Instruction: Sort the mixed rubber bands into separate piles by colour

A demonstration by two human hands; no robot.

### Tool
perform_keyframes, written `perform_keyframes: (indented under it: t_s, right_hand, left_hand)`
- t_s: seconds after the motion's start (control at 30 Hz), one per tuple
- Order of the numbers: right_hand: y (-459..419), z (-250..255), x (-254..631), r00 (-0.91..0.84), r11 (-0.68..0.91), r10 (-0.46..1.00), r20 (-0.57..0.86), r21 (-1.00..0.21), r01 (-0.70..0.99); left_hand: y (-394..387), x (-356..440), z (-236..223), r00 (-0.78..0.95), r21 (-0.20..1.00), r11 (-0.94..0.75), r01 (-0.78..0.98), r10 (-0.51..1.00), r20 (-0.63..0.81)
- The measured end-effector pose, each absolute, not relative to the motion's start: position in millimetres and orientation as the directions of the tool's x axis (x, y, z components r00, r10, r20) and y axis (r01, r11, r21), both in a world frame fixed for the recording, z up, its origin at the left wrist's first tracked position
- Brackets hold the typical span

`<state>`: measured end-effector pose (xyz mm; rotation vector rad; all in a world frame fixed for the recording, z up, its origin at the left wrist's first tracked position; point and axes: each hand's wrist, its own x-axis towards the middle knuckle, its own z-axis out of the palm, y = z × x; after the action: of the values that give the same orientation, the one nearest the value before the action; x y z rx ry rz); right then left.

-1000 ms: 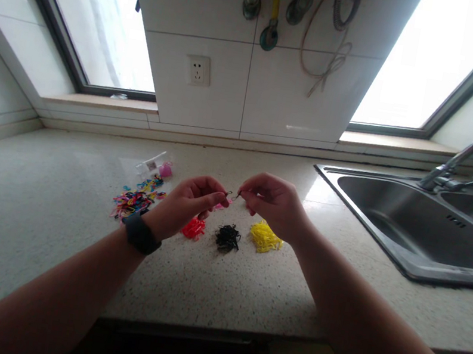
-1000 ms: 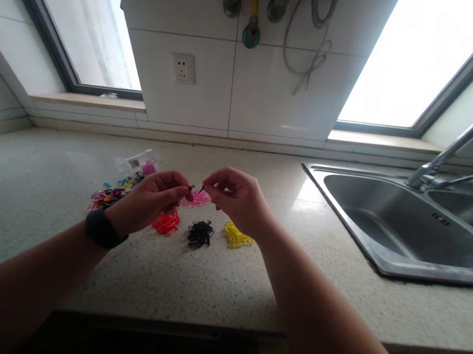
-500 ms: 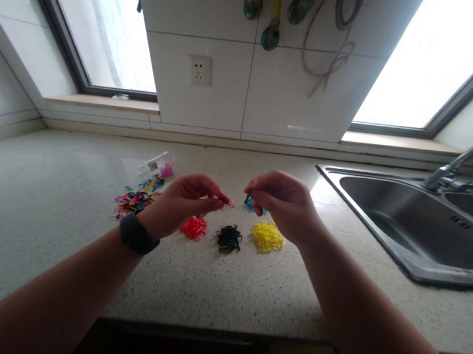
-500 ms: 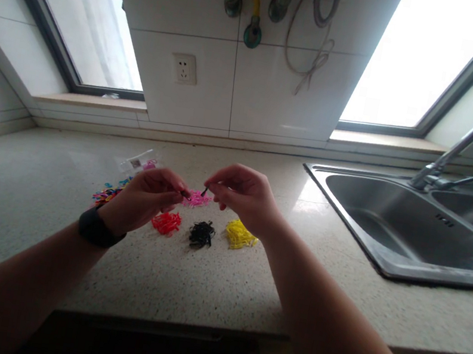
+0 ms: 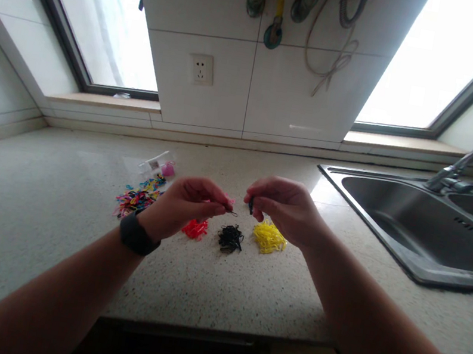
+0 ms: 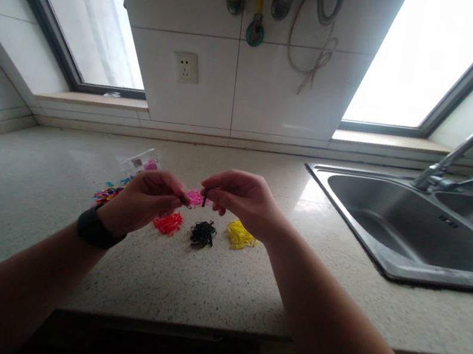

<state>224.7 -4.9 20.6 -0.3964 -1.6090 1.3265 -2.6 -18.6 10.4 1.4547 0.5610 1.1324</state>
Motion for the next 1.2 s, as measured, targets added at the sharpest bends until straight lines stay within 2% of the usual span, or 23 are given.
perform_keyframes:
  t_s: [0.43,0.53,0.73,0.97,1.1,1.2]
  right_hand:
    - [-2,20,225,-0.47,0.398,0.753,0.461,-0.887,-0.232]
    - [-2,20,225,-0.476,0.401,0.749,0.461,-0.887,-0.229]
    - [-2,21,226,-0.469,0.407,0.76,0.451,-0.892,-0.198]
    - [-2,23,227,-0.449,0.416,0.769,0.455,-0.89,-0.187]
    - [-2,22,228,-0.442,0.422,0.771,0.458,-0.888,-0.184]
    - [-2,23,228,-0.443,0.43,0.773,0.455,-0.888,-0.162]
  left_hand:
    - [-16,-4,7,0.373,0.958,-0.204,-0.201,0.889,0.267]
    - [-16,-5,7,0.382,0.957,-0.198,-0.213,0.884,0.268]
    - [-12,-9,3,0.382,0.963,-0.235,-0.13,0.885,0.267]
    - [-15,-7,8,0.426,0.951,-0.268,-0.156,0.85,0.309]
    - [-18,-8,16,0.489,0.931,-0.365,0.01,0.814,0.314]
    - [-16,-10,17,0.574,0.818,-0.528,0.228,0.752,0.325]
